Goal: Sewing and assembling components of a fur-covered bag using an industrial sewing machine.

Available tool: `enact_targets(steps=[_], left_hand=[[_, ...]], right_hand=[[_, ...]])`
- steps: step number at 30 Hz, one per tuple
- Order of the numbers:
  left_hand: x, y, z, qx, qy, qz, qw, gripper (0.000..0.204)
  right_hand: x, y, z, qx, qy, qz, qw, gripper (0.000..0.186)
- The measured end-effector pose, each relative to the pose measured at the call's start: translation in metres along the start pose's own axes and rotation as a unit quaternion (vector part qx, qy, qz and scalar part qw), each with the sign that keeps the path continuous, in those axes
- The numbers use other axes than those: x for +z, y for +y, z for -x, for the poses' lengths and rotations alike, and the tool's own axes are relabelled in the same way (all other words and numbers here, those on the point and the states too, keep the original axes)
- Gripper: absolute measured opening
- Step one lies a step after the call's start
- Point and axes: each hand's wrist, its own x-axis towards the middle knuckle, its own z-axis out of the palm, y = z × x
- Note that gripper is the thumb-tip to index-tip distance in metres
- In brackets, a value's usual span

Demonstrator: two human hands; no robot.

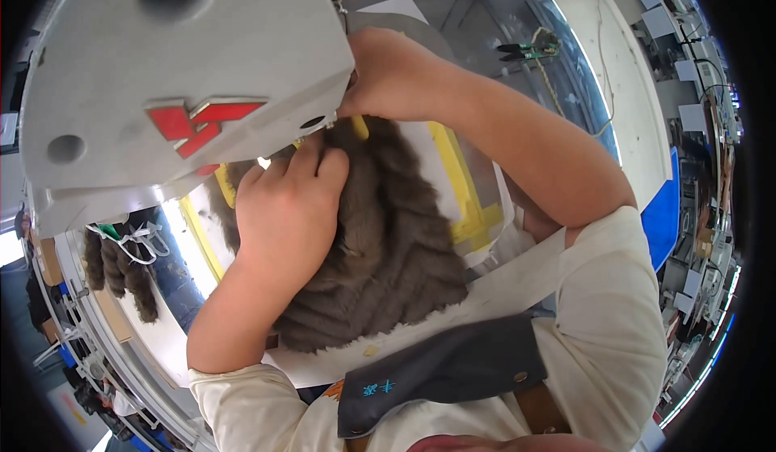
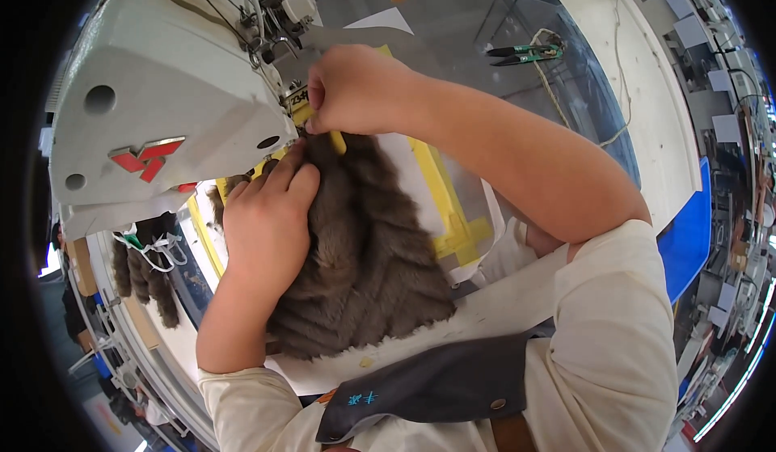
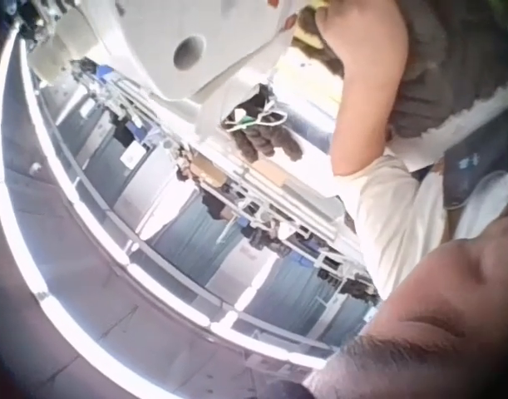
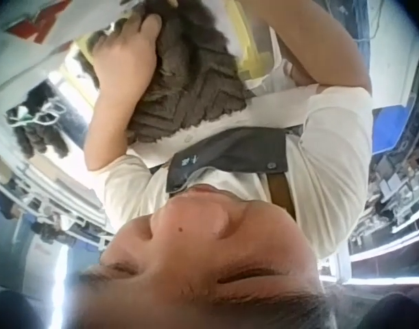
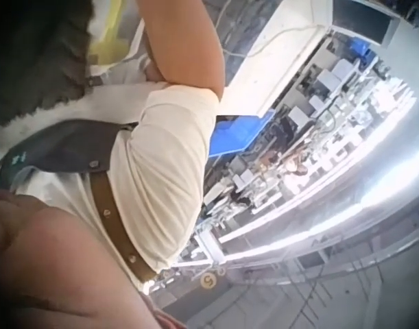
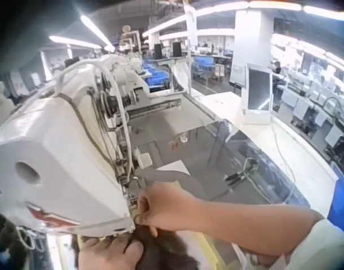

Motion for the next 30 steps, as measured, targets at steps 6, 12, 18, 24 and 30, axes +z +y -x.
enact_targets(steps=[6,12,18,24,30], left_hand=[[0.006,-0.002,-0.003,0.025,0.078,-0.018,0.996,0.010],[0.007,-0.003,-0.001,0.022,0.067,-0.006,0.997,0.012],[0.005,-0.002,-0.001,0.012,0.054,-0.008,0.998,0.011],[0.003,-0.001,-0.003,0.005,0.049,-0.002,0.999,0.009],[0.003,-0.002,-0.002,0.007,0.047,-0.008,0.999,0.009]], right_hand=[[0.008,0.008,-0.001,-0.042,0.074,-0.011,0.996,0.027],[0.005,0.008,0.001,-0.047,0.036,-0.026,0.998,0.027],[0.021,0.010,-0.003,-0.059,0.097,0.073,0.991,0.024],[0.010,0.007,0.000,-0.056,0.076,0.041,0.995,0.025],[0.007,-0.001,0.005,-0.039,0.034,0.070,0.996,0.029]])
